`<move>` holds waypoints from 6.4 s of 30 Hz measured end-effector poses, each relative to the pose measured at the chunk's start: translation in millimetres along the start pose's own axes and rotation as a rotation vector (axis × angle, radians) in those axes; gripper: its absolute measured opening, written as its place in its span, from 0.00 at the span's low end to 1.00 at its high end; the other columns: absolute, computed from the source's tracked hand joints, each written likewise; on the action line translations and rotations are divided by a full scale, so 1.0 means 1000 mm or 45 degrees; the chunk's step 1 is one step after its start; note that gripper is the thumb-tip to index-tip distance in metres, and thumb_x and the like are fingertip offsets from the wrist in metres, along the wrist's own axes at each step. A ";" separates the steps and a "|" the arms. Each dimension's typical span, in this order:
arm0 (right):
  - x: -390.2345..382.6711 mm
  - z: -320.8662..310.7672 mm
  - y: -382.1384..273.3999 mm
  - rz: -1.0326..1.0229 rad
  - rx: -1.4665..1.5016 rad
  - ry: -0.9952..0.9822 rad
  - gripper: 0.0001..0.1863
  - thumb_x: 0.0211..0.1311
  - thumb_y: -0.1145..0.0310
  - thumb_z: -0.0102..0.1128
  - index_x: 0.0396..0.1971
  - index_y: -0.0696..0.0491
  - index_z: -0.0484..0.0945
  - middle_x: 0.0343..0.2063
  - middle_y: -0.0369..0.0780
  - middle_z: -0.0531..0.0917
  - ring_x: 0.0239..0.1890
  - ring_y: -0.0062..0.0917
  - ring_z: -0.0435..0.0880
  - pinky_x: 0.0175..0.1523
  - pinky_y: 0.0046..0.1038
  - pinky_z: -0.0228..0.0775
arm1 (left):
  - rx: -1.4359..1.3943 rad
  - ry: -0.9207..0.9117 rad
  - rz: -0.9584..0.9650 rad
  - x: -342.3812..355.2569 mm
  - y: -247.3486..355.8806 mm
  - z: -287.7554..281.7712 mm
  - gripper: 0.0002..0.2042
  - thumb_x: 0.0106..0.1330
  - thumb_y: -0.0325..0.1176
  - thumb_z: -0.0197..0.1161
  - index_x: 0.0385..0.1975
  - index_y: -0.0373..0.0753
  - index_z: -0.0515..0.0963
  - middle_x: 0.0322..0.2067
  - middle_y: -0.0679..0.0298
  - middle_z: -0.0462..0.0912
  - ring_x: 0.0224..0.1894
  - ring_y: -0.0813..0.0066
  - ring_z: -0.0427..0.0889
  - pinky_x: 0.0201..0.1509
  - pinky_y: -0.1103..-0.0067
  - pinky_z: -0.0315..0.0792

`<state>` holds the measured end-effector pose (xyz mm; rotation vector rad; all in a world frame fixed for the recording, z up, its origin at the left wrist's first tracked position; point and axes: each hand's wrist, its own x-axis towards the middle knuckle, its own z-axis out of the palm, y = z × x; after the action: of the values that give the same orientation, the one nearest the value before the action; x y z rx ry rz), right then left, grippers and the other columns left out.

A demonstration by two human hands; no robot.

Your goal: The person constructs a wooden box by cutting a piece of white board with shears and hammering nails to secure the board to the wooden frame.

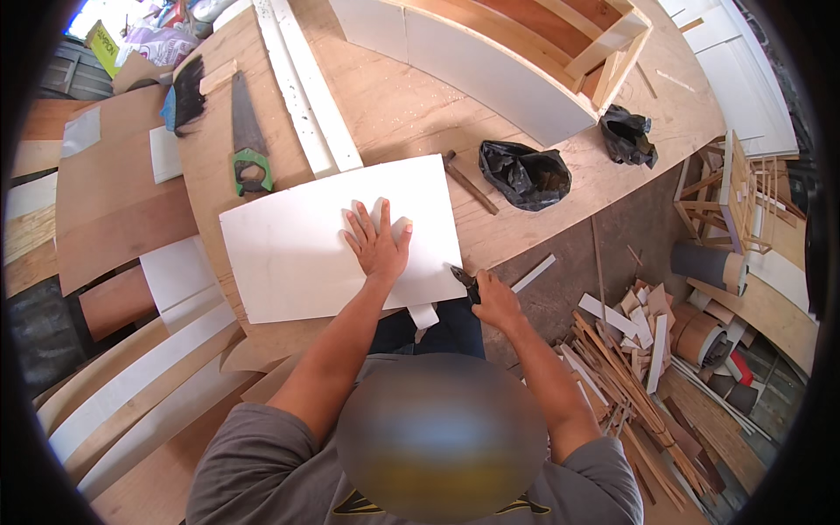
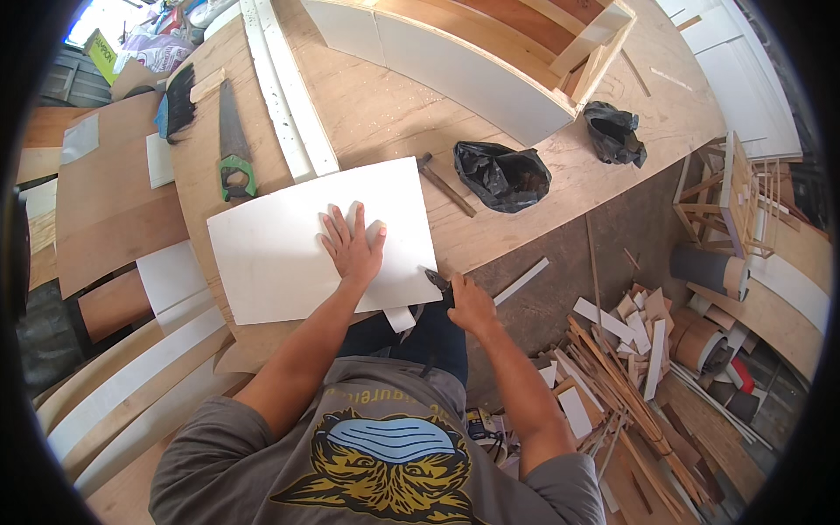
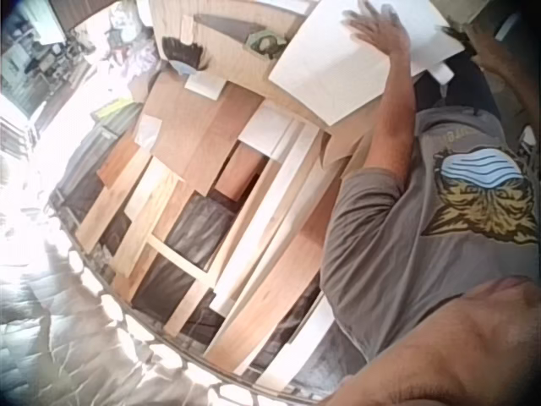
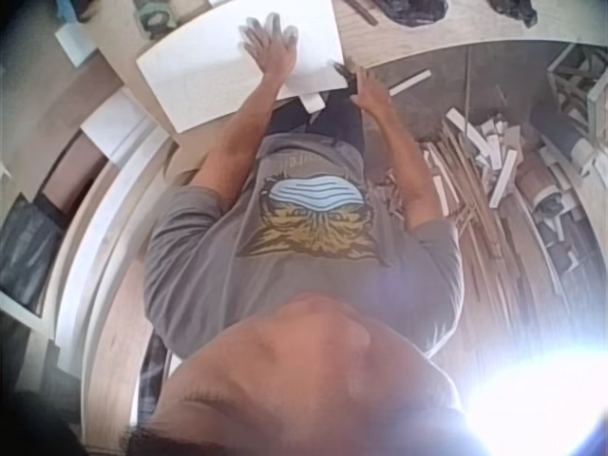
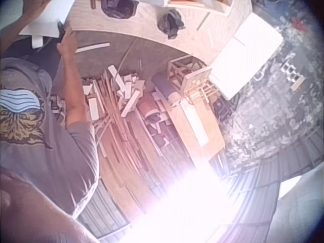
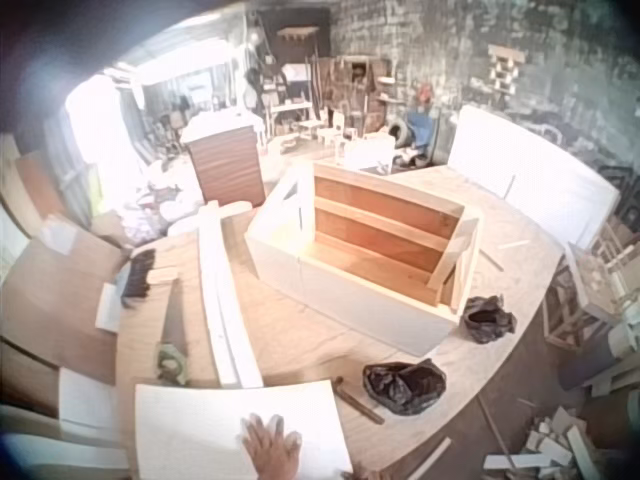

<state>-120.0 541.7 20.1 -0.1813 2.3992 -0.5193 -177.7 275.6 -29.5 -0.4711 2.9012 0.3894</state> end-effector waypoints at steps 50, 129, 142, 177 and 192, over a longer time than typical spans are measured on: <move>0.126 -0.061 -0.125 -0.158 0.630 0.115 0.22 0.50 0.55 0.78 0.32 0.61 0.84 0.23 0.38 0.83 0.28 0.23 0.79 0.36 0.29 0.70 | -0.321 0.194 -0.133 -0.026 -0.078 -0.021 0.35 0.70 0.56 0.58 0.74 0.49 0.62 0.78 0.50 0.48 0.80 0.46 0.41 0.77 0.47 0.39; 0.181 0.003 -0.373 -0.489 -0.479 0.307 0.26 0.67 0.54 0.61 0.51 0.62 0.68 0.46 0.50 0.73 0.43 0.43 0.85 0.35 0.41 0.85 | -0.064 -0.060 -0.663 0.035 -0.148 -0.045 0.32 0.74 0.66 0.40 0.77 0.75 0.46 0.80 0.53 0.33 0.80 0.41 0.29 0.77 0.42 0.29; 0.139 -0.095 -0.169 0.034 1.548 0.314 0.21 0.52 0.72 0.76 0.43 0.58 0.77 0.30 0.32 0.77 0.29 0.14 0.74 0.32 0.20 0.68 | -0.177 0.047 -0.360 0.039 -0.082 -0.039 0.34 0.74 0.64 0.44 0.78 0.65 0.53 0.79 0.47 0.36 0.80 0.39 0.30 0.77 0.43 0.30; 0.117 -0.027 -0.202 -0.115 1.071 -0.095 0.14 0.68 0.56 0.66 0.35 0.53 0.78 0.19 0.26 0.68 0.14 0.11 0.61 0.15 0.21 0.54 | -0.208 0.282 -0.552 -0.052 -0.189 -0.055 0.36 0.72 0.60 0.53 0.74 0.44 0.61 0.75 0.45 0.53 0.79 0.45 0.46 0.77 0.49 0.45; 0.206 0.136 -0.463 -0.471 0.172 0.202 0.21 0.63 0.51 0.68 0.38 0.57 0.83 0.39 0.48 0.82 0.44 0.44 0.83 0.50 0.42 0.73 | -1.058 0.370 -0.710 0.006 -0.367 -0.075 0.18 0.72 0.41 0.60 0.53 0.35 0.80 0.40 0.47 0.86 0.45 0.48 0.85 0.49 0.61 0.77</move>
<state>-193.7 22.6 -5.1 -0.5489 2.4826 -0.8923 -71.7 -83.1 -42.8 -1.4984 2.5410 1.5137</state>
